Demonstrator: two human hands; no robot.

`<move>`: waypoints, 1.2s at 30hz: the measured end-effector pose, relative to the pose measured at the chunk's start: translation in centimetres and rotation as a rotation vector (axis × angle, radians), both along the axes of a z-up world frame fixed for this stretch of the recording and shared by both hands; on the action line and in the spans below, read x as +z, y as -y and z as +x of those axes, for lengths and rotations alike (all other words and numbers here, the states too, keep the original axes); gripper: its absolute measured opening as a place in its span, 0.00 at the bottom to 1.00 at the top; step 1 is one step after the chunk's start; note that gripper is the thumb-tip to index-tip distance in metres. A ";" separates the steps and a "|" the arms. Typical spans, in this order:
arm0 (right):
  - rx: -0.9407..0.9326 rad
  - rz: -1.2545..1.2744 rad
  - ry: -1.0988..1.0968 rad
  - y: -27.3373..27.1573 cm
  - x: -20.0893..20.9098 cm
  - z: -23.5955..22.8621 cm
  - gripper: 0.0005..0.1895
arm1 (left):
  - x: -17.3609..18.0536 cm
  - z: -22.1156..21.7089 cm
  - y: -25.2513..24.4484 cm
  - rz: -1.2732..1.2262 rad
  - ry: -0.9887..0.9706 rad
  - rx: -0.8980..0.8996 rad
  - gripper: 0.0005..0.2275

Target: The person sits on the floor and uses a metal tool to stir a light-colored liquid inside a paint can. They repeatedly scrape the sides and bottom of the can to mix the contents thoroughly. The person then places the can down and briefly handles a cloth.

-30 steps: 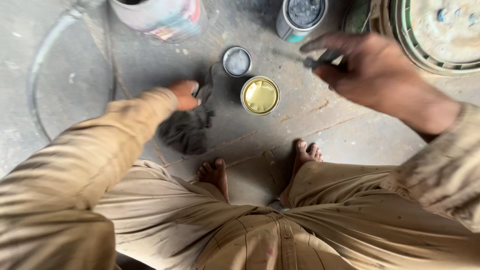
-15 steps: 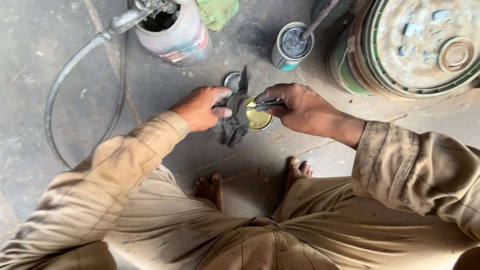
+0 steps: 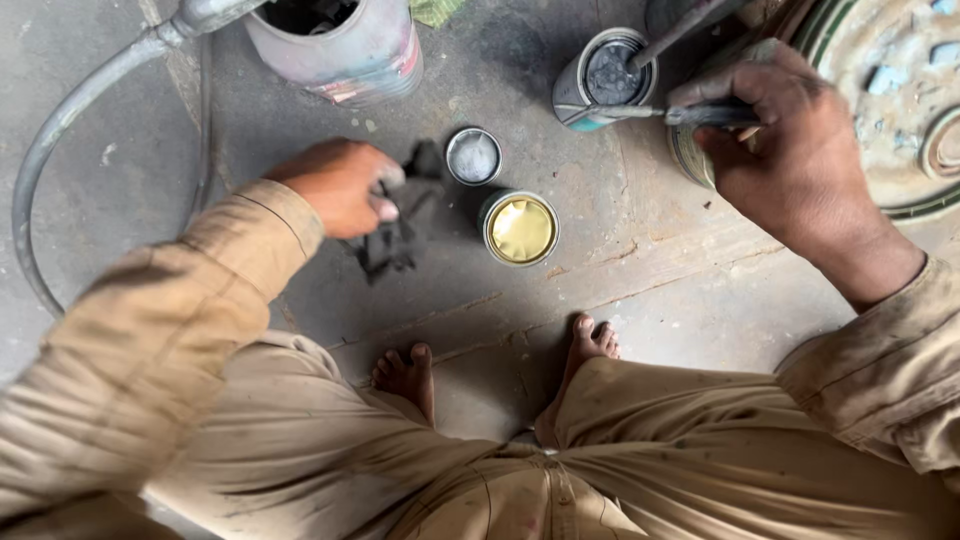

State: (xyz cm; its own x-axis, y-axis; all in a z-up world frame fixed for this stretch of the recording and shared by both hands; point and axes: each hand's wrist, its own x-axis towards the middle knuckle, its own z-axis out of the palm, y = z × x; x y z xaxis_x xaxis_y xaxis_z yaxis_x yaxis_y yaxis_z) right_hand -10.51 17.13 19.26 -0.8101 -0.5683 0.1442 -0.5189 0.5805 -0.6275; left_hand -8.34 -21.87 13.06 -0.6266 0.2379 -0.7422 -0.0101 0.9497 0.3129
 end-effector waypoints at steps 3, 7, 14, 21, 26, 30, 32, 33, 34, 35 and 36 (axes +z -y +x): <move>-0.054 0.058 0.041 -0.9 -3.7 -1.6 0.13 | 0.1 -0.5 -0.9 -0.102 0.059 -0.115 0.17; -0.287 0.252 0.214 1.9 -7.8 -6.3 0.17 | 2.1 -0.8 -0.7 -0.085 -0.016 -0.080 0.17; -0.297 -0.279 0.839 4.6 -10.0 -8.4 0.14 | 1.0 0.6 0.5 0.190 -0.215 0.175 0.17; -0.227 -0.354 1.259 7.4 -9.0 -0.3 0.16 | -3.5 -0.3 -4.8 0.529 -0.772 0.316 0.31; -0.109 -0.637 1.349 7.4 -7.5 3.4 0.16 | -4.7 -0.3 -8.5 0.550 -0.390 0.540 0.23; -0.225 -0.695 1.356 6.7 -5.5 1.8 0.21 | -2.8 -2.5 -7.8 0.488 -0.305 0.657 0.23; -0.223 -0.764 1.443 6.7 -4.7 1.8 0.23 | -2.0 -2.2 -5.9 0.323 -0.458 0.594 0.22; -0.198 -0.816 1.484 6.8 -4.3 1.8 0.24 | -1.6 -2.3 -4.9 0.213 -0.607 0.512 0.20; -0.173 -0.867 1.526 6.8 -4.0 1.9 0.24 | -1.2 -2.3 -4.2 0.100 -0.752 0.424 0.19; -0.146 -0.931 1.561 7.0 -3.7 1.8 0.21 | -1.0 -1.9 -3.7 0.144 -0.697 0.465 0.21; -0.120 -0.995 1.596 7.0 -3.4 1.7 0.19 | -0.7 -1.4 -3.3 0.189 -0.641 0.505 0.24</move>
